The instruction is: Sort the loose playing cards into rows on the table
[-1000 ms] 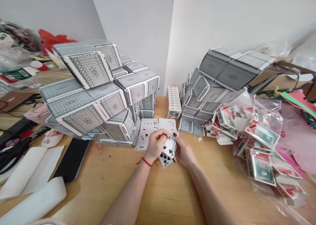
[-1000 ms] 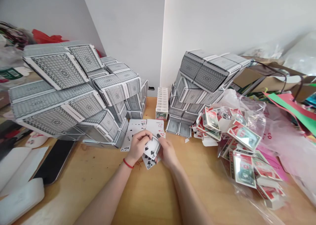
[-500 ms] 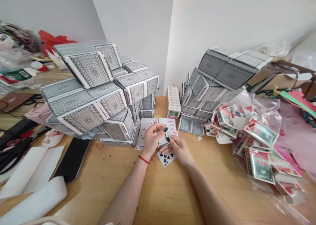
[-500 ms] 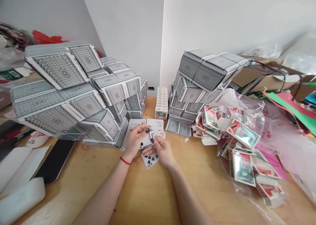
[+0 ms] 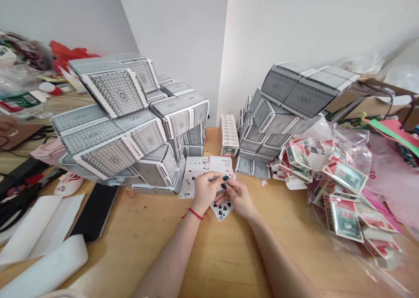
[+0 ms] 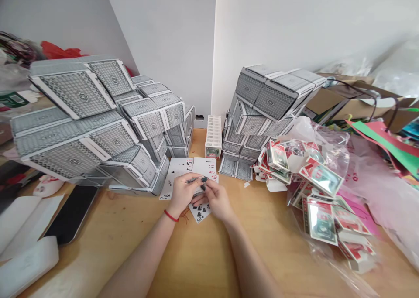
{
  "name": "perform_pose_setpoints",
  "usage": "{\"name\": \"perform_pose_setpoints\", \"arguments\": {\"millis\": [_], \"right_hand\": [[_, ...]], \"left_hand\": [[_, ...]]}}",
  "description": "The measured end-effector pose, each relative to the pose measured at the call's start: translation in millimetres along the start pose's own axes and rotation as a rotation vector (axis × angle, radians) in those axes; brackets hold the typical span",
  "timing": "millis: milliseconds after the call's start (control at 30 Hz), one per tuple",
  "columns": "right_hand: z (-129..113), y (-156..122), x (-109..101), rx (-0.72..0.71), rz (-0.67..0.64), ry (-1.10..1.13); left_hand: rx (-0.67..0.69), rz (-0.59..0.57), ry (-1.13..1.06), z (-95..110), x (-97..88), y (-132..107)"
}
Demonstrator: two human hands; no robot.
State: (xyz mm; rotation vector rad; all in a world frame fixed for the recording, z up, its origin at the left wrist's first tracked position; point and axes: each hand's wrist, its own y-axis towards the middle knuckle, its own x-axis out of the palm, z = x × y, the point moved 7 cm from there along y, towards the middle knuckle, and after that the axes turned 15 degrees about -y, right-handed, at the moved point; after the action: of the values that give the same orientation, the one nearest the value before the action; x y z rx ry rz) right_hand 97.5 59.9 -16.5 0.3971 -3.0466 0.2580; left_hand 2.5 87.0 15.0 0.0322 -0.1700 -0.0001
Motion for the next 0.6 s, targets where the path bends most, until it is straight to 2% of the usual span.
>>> {"name": "perform_pose_setpoints", "arguments": {"millis": [200,367,500,600], "right_hand": [[-3,-1,-4,-0.028,0.102,-0.017],[-10,-1,-16,-0.115,0.248,0.128],[-8,-1,-18,-0.096,0.271,0.199],[-6,-1,-16,-0.066,0.265,0.113]], "left_hand": [[0.020,0.014,-0.102,2,0.0,1],[-0.005,0.020,-0.264,-5,-0.4,3],[0.008,0.044,-0.115,-9,-1.0,-1],[0.033,0.069,-0.017,-8,-4.6,-3]]}}
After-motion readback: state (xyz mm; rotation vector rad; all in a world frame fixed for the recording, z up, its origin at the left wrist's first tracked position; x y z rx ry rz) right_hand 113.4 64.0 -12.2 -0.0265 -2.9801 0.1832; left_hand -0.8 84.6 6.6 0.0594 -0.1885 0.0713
